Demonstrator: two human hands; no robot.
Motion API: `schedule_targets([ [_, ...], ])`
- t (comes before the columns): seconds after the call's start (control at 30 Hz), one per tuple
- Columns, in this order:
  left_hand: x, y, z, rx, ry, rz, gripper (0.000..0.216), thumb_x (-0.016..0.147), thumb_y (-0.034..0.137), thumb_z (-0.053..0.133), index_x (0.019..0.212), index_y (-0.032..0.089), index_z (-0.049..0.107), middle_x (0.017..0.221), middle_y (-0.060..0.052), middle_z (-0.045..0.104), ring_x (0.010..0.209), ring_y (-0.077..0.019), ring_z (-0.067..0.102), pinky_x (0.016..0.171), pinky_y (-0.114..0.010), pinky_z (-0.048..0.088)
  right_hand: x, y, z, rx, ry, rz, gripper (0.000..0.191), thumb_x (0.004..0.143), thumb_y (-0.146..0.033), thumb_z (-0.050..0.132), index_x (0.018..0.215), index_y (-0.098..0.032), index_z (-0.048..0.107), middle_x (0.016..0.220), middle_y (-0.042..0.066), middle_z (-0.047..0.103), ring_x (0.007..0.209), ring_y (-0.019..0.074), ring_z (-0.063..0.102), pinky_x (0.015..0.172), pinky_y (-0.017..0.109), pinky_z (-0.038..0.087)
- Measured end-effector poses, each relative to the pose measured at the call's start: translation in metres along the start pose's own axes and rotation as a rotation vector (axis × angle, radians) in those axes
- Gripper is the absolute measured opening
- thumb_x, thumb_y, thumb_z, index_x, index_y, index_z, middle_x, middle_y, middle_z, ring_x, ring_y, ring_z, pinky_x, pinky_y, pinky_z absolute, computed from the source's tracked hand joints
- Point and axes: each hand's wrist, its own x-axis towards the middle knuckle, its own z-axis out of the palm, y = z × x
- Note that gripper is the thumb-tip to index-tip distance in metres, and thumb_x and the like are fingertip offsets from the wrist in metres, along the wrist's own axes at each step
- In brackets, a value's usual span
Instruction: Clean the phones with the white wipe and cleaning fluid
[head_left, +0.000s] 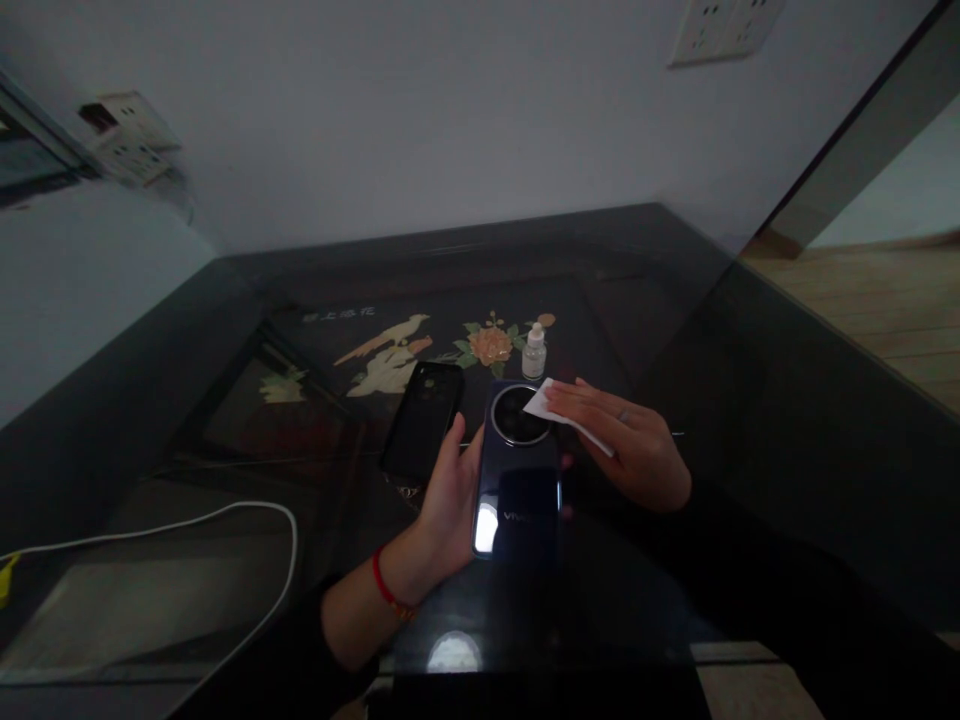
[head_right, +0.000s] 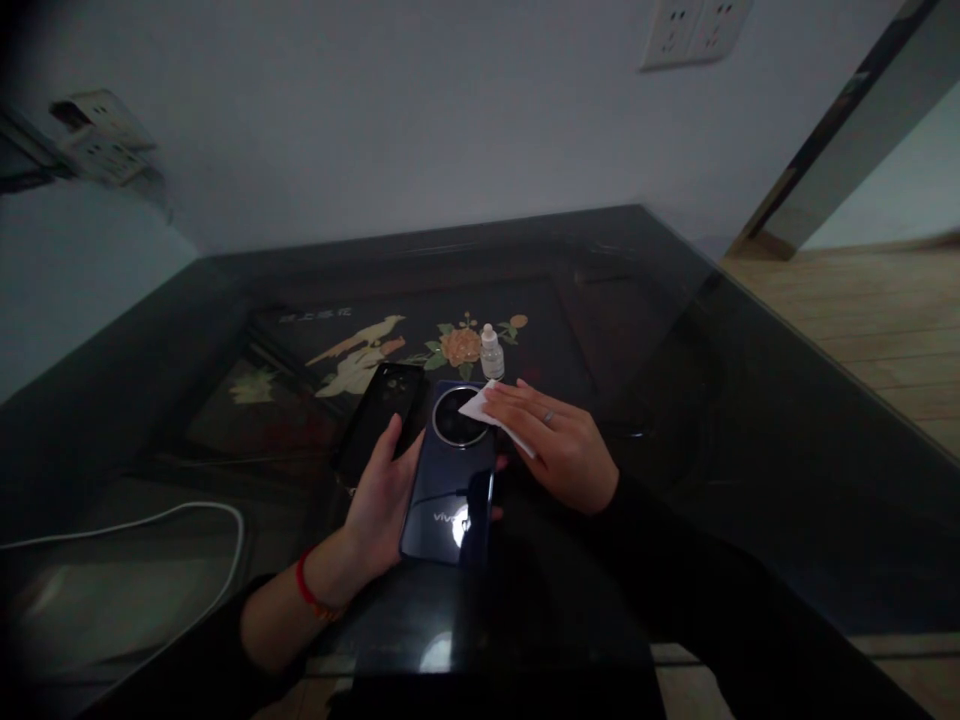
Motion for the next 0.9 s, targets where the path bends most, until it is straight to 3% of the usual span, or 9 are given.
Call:
schedule_targets([
  [0.27, 0.005, 0.002, 0.005, -0.029, 0.220, 0.103, 0.054, 0.097, 0.049, 0.023, 0.138, 0.022, 0.044, 0.114, -0.010, 0.066, 0.098, -0.0249, 0.065, 0.093, -0.043, 0.044, 0.002, -0.020, 0.012, 0.094, -0.051, -0.182, 0.030, 0.093, -0.007, 0.048, 0.120, -0.008, 0.059, 0.120, 0.018, 0.067, 0.122, 0.0219, 0.057, 0.102, 0.043, 0.051],
  [0.5, 0.004, -0.006, 0.004, -0.035, 0.241, 0.010, 0.058, 0.095, 0.054, 0.025, 0.136, 0.020, 0.048, 0.108, -0.010, 0.068, 0.096, -0.0246, 0.065, 0.090, -0.039, 0.046, 0.003, -0.031, 0.020, 0.054, -0.100, -0.195, 0.026, 0.096, -0.011, 0.044, 0.115, -0.007, 0.062, 0.122, 0.016, 0.066, 0.124, 0.0230, 0.056, 0.103, 0.043, 0.050],
  [0.73, 0.007, 0.000, 0.000, -0.020, 0.108, 0.066, 0.065, 0.094, 0.059, 0.020, 0.141, 0.020, 0.042, 0.114, -0.013, 0.067, 0.104, -0.0290, 0.064, 0.095, -0.048, 0.043, 0.001, -0.049, 0.020, 0.153, -0.134, -0.499, 0.020, 0.094, -0.013, 0.049, 0.102, -0.009, 0.067, 0.109, 0.009, 0.073, 0.113, 0.0204, 0.064, 0.100, 0.033, 0.053],
  [0.9, 0.003, -0.004, 0.003, -0.013, 0.177, 0.035, 0.059, 0.095, 0.055, 0.025, 0.139, 0.021, 0.045, 0.114, -0.011, 0.067, 0.100, -0.0254, 0.065, 0.095, -0.042, 0.045, 0.002, -0.035, 0.014, 0.056, -0.099, -0.247, 0.026, 0.096, -0.009, 0.043, 0.114, -0.004, 0.062, 0.119, 0.016, 0.067, 0.122, 0.0224, 0.057, 0.101, 0.039, 0.051],
])
